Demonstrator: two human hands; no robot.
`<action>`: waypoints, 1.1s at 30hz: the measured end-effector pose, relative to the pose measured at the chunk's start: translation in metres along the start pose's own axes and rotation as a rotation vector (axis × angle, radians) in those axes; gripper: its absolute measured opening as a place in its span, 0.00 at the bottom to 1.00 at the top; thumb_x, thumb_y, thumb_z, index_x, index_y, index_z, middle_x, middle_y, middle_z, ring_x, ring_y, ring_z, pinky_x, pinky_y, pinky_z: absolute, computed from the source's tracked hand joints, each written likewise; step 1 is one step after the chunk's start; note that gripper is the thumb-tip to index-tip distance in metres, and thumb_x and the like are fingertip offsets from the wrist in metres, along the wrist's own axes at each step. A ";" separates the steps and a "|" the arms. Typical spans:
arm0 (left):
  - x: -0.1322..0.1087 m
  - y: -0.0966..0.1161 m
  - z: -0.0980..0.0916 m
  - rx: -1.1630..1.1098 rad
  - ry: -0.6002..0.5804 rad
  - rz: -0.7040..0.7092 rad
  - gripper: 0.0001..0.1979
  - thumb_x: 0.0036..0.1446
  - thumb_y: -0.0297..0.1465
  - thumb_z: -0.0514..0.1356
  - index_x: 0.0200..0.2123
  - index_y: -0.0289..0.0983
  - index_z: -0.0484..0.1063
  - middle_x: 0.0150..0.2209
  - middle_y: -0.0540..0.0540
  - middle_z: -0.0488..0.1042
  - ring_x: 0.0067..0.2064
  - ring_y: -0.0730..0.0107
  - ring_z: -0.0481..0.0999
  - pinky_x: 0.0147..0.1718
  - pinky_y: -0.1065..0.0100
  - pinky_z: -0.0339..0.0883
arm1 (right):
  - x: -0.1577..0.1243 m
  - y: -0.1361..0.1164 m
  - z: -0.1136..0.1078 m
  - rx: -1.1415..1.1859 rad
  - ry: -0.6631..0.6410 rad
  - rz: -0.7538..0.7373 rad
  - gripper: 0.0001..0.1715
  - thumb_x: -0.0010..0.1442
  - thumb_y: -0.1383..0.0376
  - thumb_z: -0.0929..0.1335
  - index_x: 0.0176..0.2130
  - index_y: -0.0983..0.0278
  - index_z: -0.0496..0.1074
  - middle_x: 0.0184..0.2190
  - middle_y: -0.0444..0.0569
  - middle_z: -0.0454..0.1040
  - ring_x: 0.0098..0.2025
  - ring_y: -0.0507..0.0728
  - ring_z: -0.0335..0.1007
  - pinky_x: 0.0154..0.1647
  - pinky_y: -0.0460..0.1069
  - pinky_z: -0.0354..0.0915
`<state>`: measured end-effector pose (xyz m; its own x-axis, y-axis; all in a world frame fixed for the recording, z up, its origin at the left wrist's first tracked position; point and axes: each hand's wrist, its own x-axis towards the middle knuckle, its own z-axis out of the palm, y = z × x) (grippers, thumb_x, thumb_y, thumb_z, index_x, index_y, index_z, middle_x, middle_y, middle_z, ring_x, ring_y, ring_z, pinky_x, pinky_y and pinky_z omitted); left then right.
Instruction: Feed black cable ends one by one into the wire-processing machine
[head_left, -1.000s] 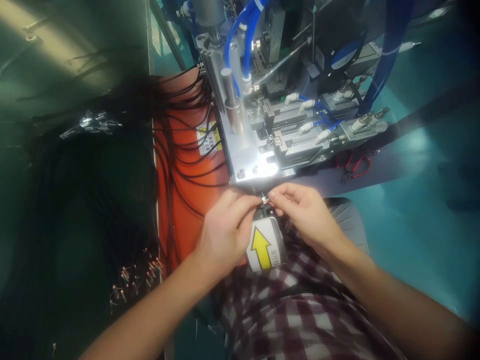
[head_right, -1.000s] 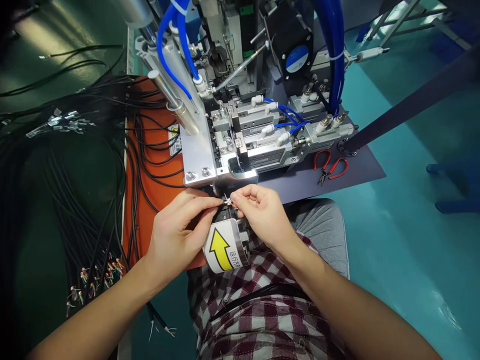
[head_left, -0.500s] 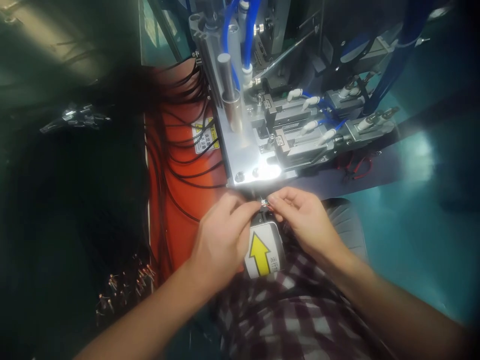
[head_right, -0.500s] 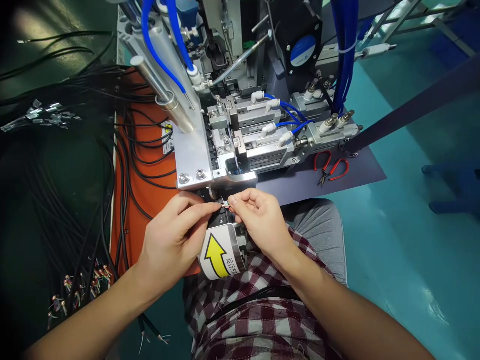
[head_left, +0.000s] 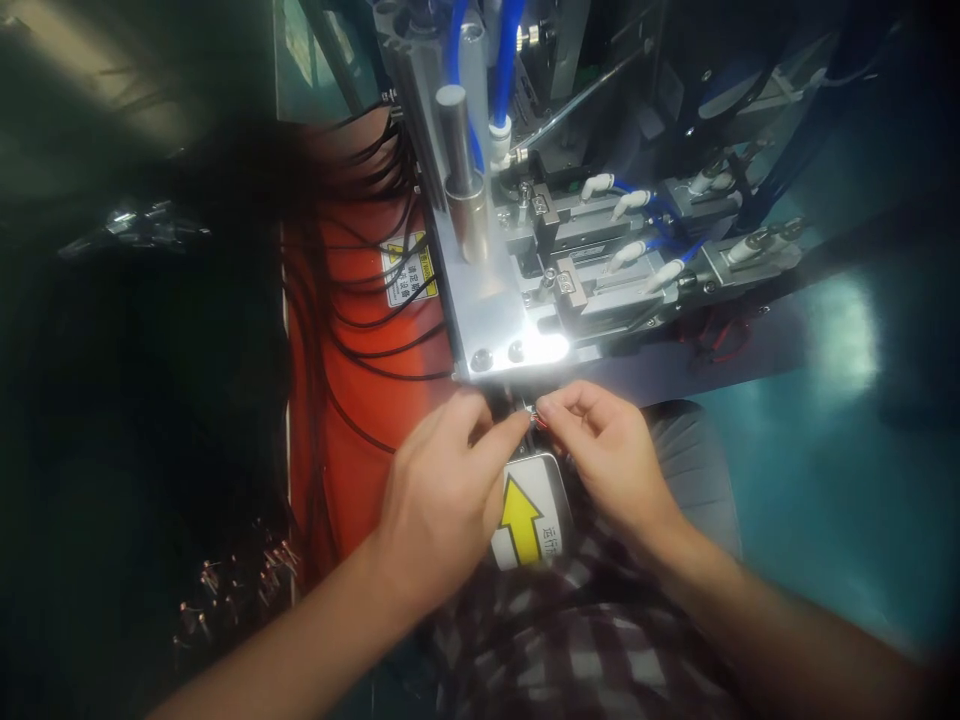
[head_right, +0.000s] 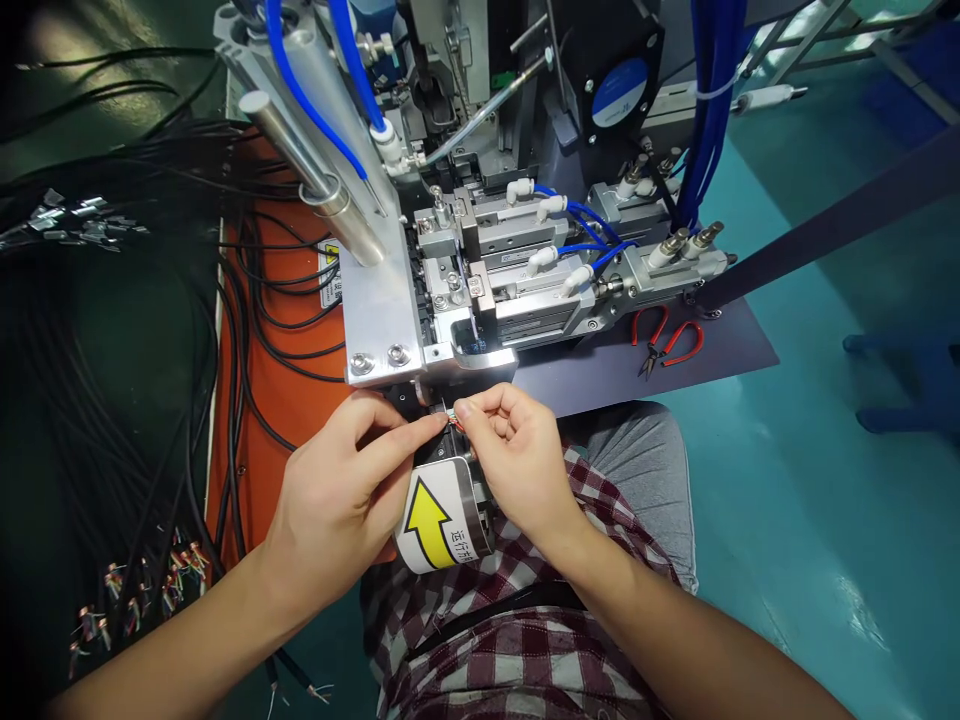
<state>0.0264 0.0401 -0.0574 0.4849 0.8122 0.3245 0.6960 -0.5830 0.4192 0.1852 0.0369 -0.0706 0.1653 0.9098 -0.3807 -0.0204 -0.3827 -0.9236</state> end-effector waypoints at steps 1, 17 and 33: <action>0.000 0.000 0.000 0.014 -0.005 0.004 0.15 0.58 0.20 0.53 0.45 0.32 0.76 0.30 0.44 0.68 0.29 0.70 0.68 0.25 0.71 0.65 | 0.000 0.000 0.000 0.012 0.005 0.004 0.13 0.54 0.60 0.71 0.24 0.64 0.69 0.17 0.40 0.65 0.20 0.49 0.57 0.20 0.45 0.57; 0.004 0.003 -0.001 0.045 0.010 0.001 0.15 0.58 0.20 0.53 0.43 0.30 0.78 0.28 0.44 0.68 0.27 0.69 0.69 0.22 0.71 0.67 | 0.002 0.011 0.002 0.470 -0.124 0.266 0.19 0.50 0.57 0.76 0.23 0.65 0.68 0.16 0.38 0.63 0.19 0.47 0.56 0.20 0.43 0.55; 0.006 0.003 -0.003 0.058 0.006 0.017 0.15 0.60 0.22 0.52 0.42 0.30 0.78 0.26 0.44 0.68 0.27 0.69 0.70 0.23 0.70 0.69 | -0.001 0.008 0.006 0.323 -0.108 0.139 0.20 0.54 0.53 0.73 0.25 0.64 0.66 0.16 0.38 0.63 0.19 0.47 0.55 0.20 0.42 0.56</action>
<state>0.0299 0.0432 -0.0517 0.4938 0.8019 0.3363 0.7171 -0.5943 0.3641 0.1792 0.0339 -0.0781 0.0346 0.8709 -0.4902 -0.3490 -0.4491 -0.8225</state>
